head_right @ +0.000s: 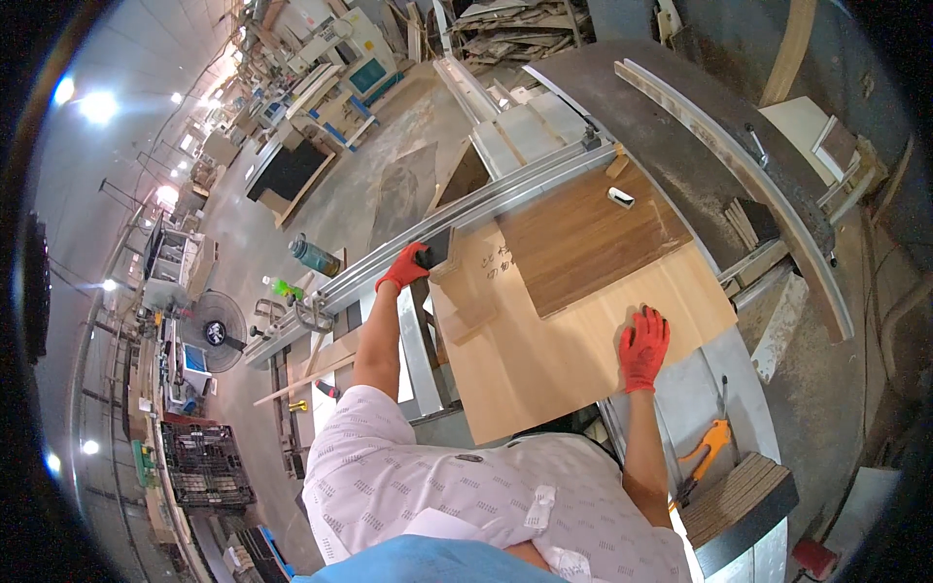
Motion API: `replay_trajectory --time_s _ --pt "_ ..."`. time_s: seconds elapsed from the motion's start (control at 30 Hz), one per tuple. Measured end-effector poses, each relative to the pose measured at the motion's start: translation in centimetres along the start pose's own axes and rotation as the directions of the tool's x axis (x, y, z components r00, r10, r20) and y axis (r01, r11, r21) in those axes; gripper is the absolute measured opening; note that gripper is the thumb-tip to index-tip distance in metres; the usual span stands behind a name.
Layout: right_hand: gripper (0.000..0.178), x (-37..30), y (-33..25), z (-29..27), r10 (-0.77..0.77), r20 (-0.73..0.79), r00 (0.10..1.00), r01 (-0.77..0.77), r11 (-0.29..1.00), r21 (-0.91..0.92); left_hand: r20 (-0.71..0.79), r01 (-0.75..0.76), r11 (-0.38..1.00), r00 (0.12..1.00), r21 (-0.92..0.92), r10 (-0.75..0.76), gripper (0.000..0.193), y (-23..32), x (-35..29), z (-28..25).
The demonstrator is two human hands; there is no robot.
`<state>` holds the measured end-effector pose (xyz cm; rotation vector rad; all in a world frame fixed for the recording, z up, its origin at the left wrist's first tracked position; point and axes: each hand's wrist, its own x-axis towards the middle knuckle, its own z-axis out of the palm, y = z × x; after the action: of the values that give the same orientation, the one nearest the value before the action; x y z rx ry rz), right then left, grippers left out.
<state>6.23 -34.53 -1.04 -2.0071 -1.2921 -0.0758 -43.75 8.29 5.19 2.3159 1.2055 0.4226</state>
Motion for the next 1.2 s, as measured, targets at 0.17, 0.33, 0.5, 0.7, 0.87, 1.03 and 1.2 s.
replay_trajectory --time_s 0.17,0.33,0.5,0.7,0.87,1.03,1.2 --pt "0.036 -0.1 -0.9 0.7 -0.005 -0.029 1.0 0.005 1.0 0.003 -0.031 0.0 0.999 1.0 0.036 0.001 0.075 -0.3 -0.3 -0.5" --pt "0.032 0.7 -0.5 1.5 -0.01 -0.125 0.992 0.031 0.986 0.166 -0.032 -0.22 0.964 0.973 0.15 0.228 0.076 -0.9 1.0 -3.2" --pt "0.041 -0.7 0.3 -3.5 0.334 0.293 0.896 -0.435 0.517 0.737 0.055 -0.252 0.853 0.965 0.457 0.256 0.097 -0.3 2.1 -1.4" --pt "0.047 -1.7 -4.4 -23.8 0.369 -0.295 0.881 -0.31 0.923 0.227 0.025 -0.085 0.966 0.996 0.243 0.082 0.084 8.3 -0.5 0.8" --pt "0.058 -9.9 -4.8 -33.2 0.45 -0.612 0.65 -0.759 0.426 -0.492 0.095 -0.262 0.935 0.965 0.24 0.246 0.08 12.4 1.8 5.7" --pt "0.078 -16.4 -3.4 -34.1 0.807 -0.478 0.347 -0.885 0.114 -0.451 0.107 -0.416 0.897 0.909 0.152 0.403 0.082 14.9 4.8 12.2" --pt "0.072 -15.1 -5.4 -34.3 0.642 -0.604 0.472 -0.881 0.328 -0.341 0.14 -0.506 0.862 0.857 0.04 0.496 0.078 21.3 7.8 16.4"
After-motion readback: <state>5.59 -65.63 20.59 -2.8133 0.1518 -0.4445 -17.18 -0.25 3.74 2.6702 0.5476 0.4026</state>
